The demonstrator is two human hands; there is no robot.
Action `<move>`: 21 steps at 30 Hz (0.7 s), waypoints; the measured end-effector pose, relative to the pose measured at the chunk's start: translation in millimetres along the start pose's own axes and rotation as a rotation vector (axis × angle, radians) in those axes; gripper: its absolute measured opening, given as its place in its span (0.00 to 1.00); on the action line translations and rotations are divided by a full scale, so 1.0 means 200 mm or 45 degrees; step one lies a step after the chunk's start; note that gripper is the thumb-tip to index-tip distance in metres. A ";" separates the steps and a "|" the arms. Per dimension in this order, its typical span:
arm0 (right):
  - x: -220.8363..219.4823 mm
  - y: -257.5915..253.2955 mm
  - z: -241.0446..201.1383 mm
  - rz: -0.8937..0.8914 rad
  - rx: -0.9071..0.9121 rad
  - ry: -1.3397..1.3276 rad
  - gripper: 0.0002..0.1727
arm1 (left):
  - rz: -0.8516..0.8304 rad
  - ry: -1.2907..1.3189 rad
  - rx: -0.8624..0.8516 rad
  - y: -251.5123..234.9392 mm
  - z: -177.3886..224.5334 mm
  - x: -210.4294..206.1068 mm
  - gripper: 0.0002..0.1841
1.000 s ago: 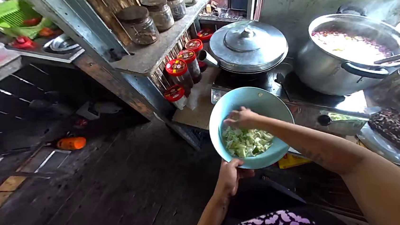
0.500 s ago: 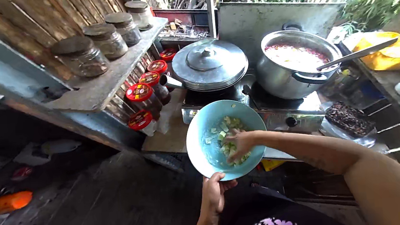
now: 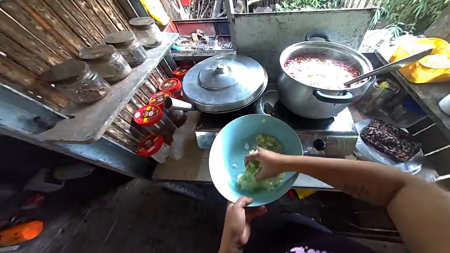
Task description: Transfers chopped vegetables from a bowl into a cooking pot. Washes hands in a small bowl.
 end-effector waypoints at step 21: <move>1.27 0.40 0.43 0.659 -0.016 -0.688 0.26 | 0.017 -0.002 0.021 0.03 -0.07 -0.43 0.07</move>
Point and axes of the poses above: each hand's wrist, its own y-axis away from the middle knuckle, its own x-axis out of the back of the hand, z = x × y, the point moved 9 cm from there along -y, towards the middle knuckle, and after that the axes turned 14 degrees about y, right-handed, at the moved point
